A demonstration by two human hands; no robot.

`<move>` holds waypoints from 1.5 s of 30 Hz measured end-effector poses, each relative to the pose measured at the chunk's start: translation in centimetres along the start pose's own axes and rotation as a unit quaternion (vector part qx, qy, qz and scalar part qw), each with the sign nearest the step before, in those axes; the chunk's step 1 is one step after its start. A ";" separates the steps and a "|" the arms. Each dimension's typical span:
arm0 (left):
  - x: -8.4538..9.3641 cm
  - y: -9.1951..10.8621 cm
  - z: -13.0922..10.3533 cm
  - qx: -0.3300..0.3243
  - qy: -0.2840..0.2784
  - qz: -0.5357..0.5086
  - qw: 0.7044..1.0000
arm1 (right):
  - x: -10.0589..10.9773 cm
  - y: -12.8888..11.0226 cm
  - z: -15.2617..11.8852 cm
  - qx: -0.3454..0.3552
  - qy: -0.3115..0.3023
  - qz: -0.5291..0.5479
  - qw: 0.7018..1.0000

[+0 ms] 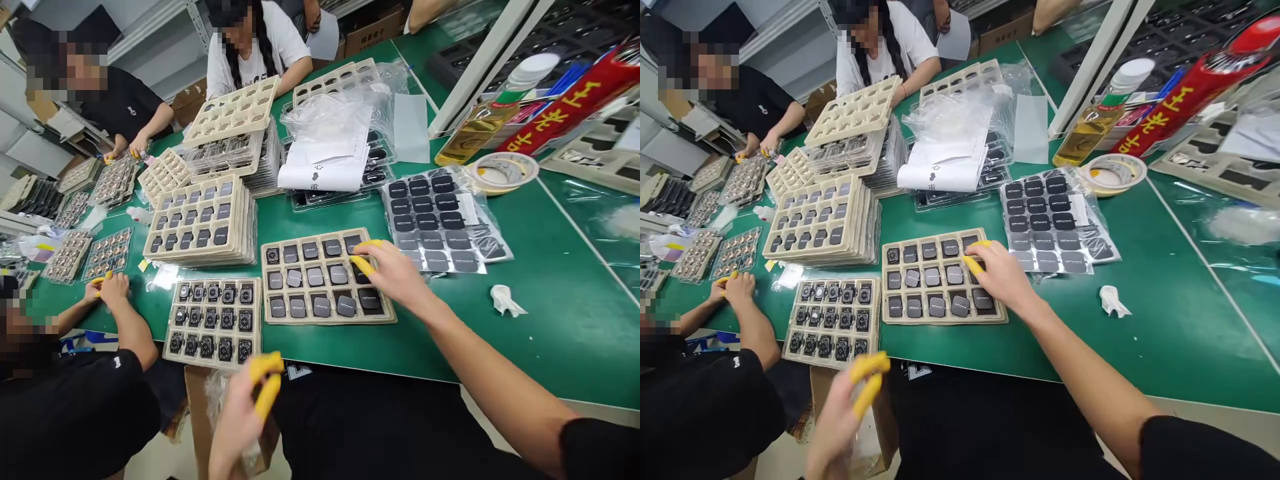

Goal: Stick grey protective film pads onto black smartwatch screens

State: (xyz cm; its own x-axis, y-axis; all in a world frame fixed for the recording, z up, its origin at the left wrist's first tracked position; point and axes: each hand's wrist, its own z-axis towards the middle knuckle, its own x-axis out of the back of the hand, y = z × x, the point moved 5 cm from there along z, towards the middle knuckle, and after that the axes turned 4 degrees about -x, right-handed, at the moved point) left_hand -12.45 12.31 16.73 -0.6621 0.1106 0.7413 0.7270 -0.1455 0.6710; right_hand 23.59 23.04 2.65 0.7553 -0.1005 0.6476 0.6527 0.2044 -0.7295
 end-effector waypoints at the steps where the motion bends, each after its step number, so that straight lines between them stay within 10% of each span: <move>1: -3.1 0.3 1.0 0.026 -0.024 0.041 0.999 | 0.7 0.5 -1.8 -0.009 0.020 0.018 1.000; 5: -9.8 -0.6 11.5 0.127 -0.069 0.258 0.955 | 2.3 1.1 -9.0 -0.040 0.079 0.127 0.988; 8: -10.7 -2.3 18.2 0.168 -0.096 0.326 0.925 | 2.7 1.0 -12.9 -0.053 0.078 0.138 0.986; 11: -10.8 -3.8 19.8 0.189 -0.133 0.366 0.901 | 3.3 1.8 -15.0 -0.088 0.075 0.157 0.981; 20: -10.7 -3.8 18.9 0.209 -0.167 0.400 0.877 | 4.7 4.9 -15.7 -0.087 0.046 0.189 0.977; 32: -9.4 -1.1 14.8 0.184 -0.023 0.192 0.964 | 6.1 6.2 -14.8 -0.042 0.035 0.134 0.989; 37: -16.7 4.1 7.1 0.144 -0.129 -0.023 0.981 | 3.0 3.5 -13.0 -0.068 -0.029 0.169 0.983; 40: -22.2 6.1 1.6 0.110 -0.180 -0.264 0.941 | 0.3 1.7 -13.2 -0.081 -0.095 0.166 0.978; 45: -23.9 4.4 -3.2 0.155 -0.178 -0.286 0.929 | -1.9 0.1 -15.6 -0.055 -0.120 0.178 0.975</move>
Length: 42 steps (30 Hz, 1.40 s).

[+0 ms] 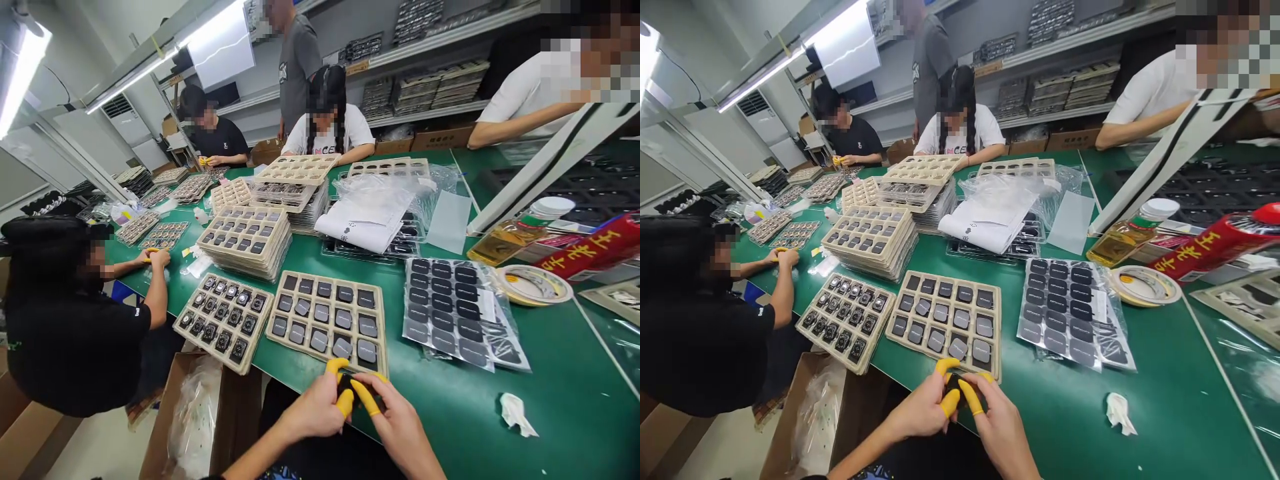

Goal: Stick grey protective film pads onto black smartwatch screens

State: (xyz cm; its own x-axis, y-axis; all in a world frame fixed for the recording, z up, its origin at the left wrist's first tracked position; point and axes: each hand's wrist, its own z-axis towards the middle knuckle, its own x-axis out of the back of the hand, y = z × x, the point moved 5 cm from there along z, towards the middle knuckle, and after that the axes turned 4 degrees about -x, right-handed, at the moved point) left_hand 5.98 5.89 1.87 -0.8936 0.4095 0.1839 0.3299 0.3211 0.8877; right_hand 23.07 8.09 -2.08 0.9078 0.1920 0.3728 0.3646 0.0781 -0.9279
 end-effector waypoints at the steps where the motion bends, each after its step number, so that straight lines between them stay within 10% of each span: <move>1: 0.3 -0.2 -0.5 0.001 -0.004 0.007 1.000 | -0.3 -0.2 -0.4 0.007 0.000 0.003 1.000; 14: -0.2 -4.4 -2.2 -0.039 -0.045 -0.220 0.974 | -2.7 -1.4 -2.6 0.083 -0.002 -0.034 0.996; 25: 0.8 -5.2 -1.0 -0.076 -0.018 -0.155 0.985 | -0.4 -6.7 -2.1 0.075 -0.034 -0.117 0.990; 29: 2.1 -5.8 1.1 -0.059 -0.004 -0.125 0.990 | 7.2 -3.9 -0.9 -0.011 0.084 -0.128 0.988; 37: 3.0 -6.6 0.8 -0.044 -0.049 -0.066 0.996 | 35.4 4.6 2.1 -0.250 0.419 -0.176 0.855; 42: 2.7 -7.0 -0.1 -0.050 0.003 -0.062 0.997 | 41.0 7.4 5.0 -0.323 0.450 -0.169 0.815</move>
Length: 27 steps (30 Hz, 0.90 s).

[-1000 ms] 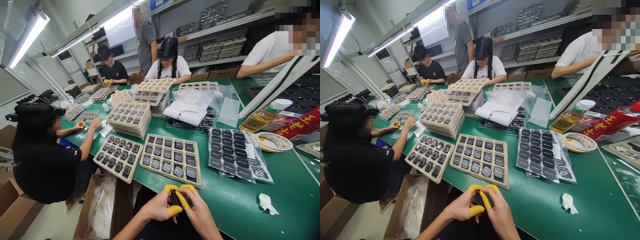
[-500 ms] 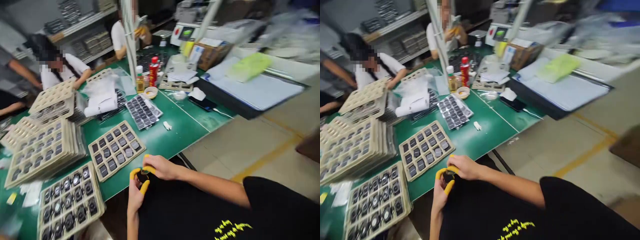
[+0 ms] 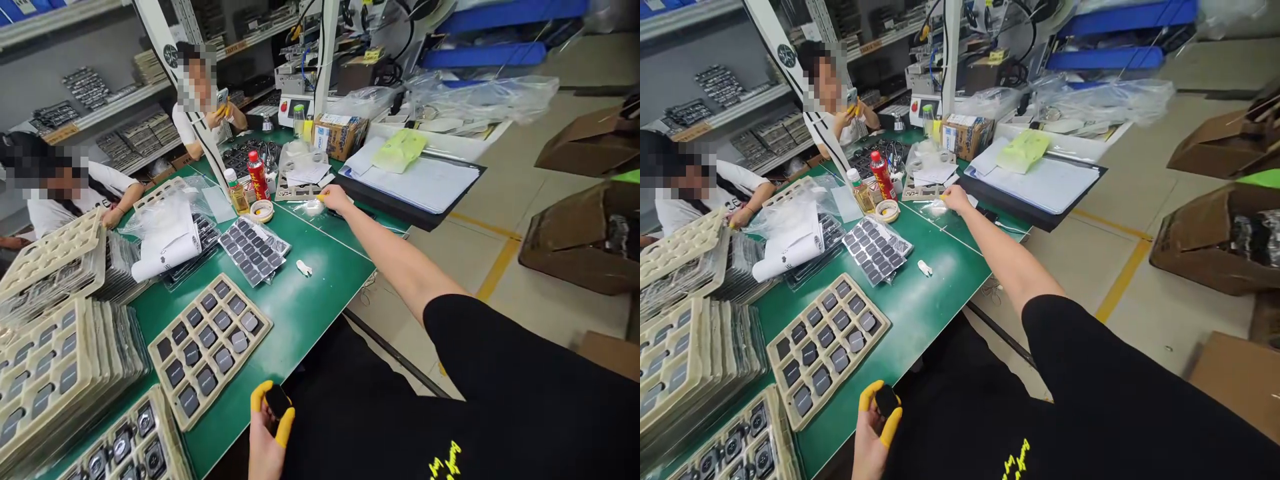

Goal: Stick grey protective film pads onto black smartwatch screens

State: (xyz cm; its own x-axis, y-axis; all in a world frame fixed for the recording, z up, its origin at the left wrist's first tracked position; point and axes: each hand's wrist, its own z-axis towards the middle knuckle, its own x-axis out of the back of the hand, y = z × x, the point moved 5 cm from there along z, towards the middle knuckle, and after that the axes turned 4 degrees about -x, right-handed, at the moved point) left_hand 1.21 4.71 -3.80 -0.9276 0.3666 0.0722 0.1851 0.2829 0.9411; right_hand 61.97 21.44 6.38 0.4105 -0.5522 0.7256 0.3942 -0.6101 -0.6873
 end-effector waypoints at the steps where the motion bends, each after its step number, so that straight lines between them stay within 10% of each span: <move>1: -0.1 0.0 -0.2 0.003 0.016 -0.005 1.000 | -0.5 0.0 0.4 -0.005 0.001 -0.005 1.000; 10: -0.4 1.5 -0.6 0.038 0.073 -0.011 0.997 | -2.7 1.1 0.2 0.056 0.063 -0.023 0.996; 20: -2.4 3.9 4.8 -0.053 0.023 -0.012 0.998 | -8.2 5.2 -20.8 0.217 -0.060 -0.015 0.974; 27: -4.0 7.8 5.6 -0.164 -0.084 -0.008 0.983 | -5.6 1.7 -29.1 0.276 -0.116 0.088 0.950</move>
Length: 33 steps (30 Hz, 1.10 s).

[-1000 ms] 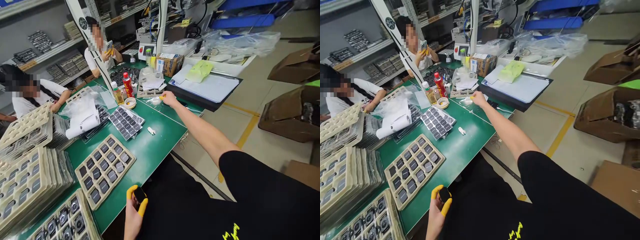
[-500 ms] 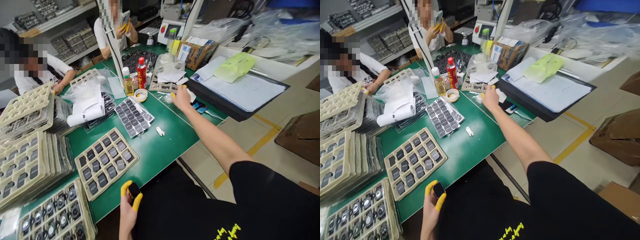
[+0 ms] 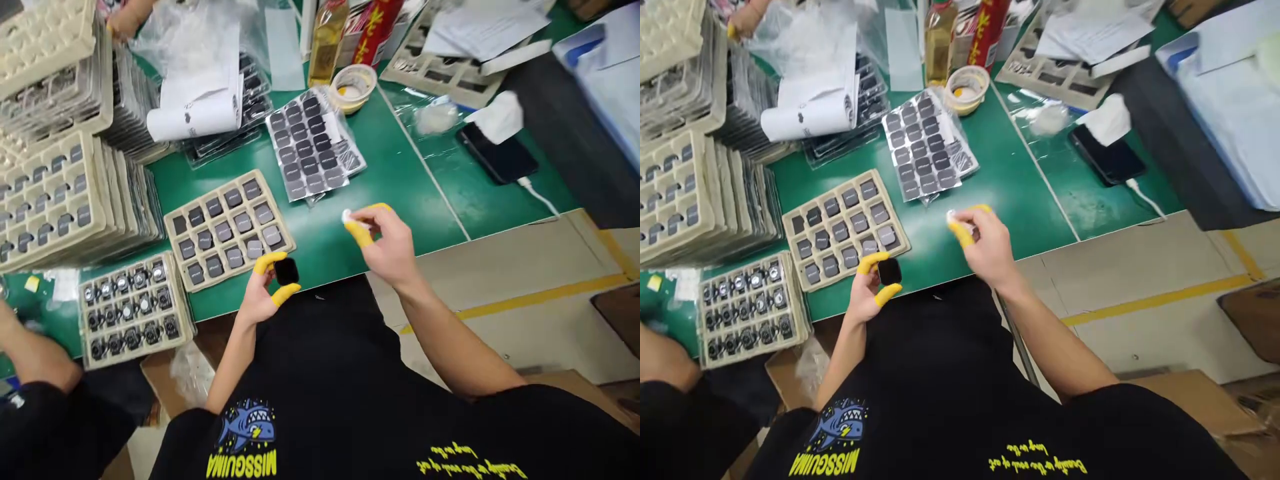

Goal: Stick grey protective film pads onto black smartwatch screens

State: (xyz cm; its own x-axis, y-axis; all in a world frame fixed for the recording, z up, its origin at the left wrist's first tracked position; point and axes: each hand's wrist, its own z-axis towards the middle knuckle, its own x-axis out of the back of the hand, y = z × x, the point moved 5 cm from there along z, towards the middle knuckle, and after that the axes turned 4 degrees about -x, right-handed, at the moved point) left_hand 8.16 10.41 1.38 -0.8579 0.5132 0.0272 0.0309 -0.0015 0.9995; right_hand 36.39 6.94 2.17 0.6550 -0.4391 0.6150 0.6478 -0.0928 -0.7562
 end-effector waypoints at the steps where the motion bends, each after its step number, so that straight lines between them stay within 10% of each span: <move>1: 0.0 0.3 -0.1 -0.008 -0.010 0.000 1.000 | 0.1 -2.6 -1.2 0.069 -0.019 0.046 0.996; 5: 0.0 1.3 -1.5 -0.031 -0.055 -0.008 0.998 | -0.5 -10.8 -6.0 0.322 -0.131 0.112 0.931; 9: -0.1 0.9 -3.8 -0.020 -0.108 -0.029 0.993 | -2.1 -12.6 -7.4 0.408 -0.154 0.049 0.898; 19: 1.2 -1.2 -7.4 0.003 0.003 -0.084 0.996 | -1.7 -11.4 -8.6 0.327 -0.106 0.043 0.938; 27: 1.0 1.3 -6.7 0.001 -0.070 -0.063 0.996 | -3.3 -13.9 -8.5 0.391 -0.172 0.034 0.904; 33: 0.6 2.0 -5.9 -0.037 -0.043 -0.044 0.997 | -3.4 -14.1 -7.4 0.407 -0.108 -0.020 0.907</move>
State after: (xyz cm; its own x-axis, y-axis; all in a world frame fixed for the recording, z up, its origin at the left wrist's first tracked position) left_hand 4.67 5.61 3.51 -0.8086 0.5854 -0.0591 -0.0839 -0.0153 0.9964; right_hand 22.15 3.13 9.04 0.6283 -0.2557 0.7348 0.6874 0.6247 -0.3704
